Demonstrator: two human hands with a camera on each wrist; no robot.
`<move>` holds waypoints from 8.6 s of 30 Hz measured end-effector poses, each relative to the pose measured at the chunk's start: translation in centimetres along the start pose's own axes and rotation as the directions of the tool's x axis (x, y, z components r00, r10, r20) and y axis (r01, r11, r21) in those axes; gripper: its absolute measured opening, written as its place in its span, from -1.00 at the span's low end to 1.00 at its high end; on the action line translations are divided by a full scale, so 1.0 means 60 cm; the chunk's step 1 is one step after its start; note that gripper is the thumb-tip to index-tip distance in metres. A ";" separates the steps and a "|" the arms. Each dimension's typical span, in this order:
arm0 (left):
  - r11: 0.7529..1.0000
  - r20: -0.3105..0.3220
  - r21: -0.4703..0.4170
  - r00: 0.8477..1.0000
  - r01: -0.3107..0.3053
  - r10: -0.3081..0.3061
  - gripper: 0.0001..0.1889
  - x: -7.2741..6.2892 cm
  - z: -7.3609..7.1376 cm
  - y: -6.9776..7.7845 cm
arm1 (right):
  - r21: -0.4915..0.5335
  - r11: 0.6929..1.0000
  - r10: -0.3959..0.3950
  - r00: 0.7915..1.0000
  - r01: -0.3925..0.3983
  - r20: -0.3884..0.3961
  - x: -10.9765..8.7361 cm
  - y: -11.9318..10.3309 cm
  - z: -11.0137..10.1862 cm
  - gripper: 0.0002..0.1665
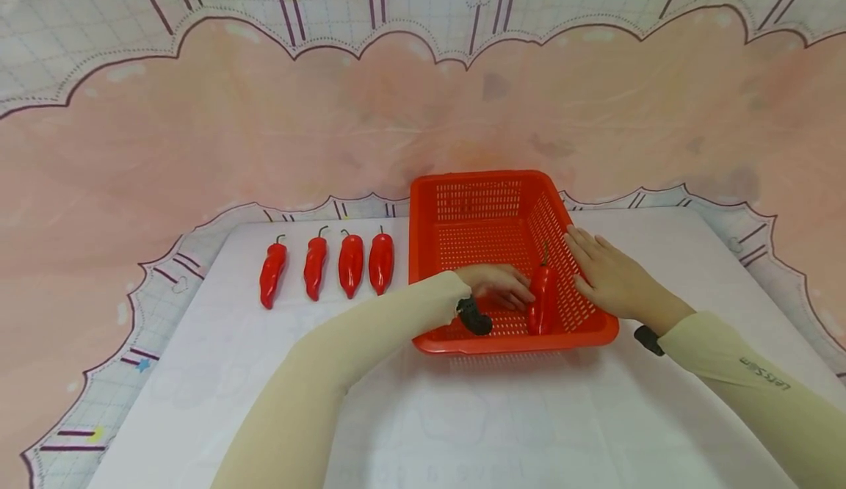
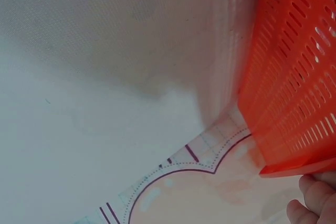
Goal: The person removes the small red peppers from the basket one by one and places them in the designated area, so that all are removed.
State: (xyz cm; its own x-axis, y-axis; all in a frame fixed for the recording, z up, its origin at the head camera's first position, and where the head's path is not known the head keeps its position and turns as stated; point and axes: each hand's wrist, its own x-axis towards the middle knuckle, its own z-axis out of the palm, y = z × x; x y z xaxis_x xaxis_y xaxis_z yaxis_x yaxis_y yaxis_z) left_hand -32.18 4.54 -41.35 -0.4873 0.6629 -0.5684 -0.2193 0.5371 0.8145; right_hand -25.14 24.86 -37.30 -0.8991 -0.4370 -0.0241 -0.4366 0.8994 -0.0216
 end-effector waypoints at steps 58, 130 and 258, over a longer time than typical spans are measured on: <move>0.999 -0.031 0.015 0.999 0.040 -0.040 -0.55 -0.007 -0.003 0.003 | 0.048 0.999 0.002 1.000 -0.003 0.006 0.001 0.005 0.003 -0.22; 0.949 -0.204 -0.297 0.978 -0.106 0.046 -0.63 -0.170 -0.081 0.035 | 0.118 0.992 0.030 0.999 -0.033 0.026 -0.002 0.002 0.005 -0.18; 0.919 -0.589 -0.365 0.802 -0.150 -0.103 -0.89 -0.522 -0.339 -0.292 | 0.111 0.994 0.027 1.000 -0.025 -0.010 -0.003 0.005 0.002 -0.21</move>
State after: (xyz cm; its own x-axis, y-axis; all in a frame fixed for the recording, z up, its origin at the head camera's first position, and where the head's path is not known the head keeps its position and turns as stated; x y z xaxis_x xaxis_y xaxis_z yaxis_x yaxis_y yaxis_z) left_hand -30.24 -36.22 -35.42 -0.8658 0.1689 -0.4710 -0.4368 0.2042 0.8761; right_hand -25.08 25.20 -37.40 -0.9107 -0.4128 -0.0144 -0.4075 0.9037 -0.1316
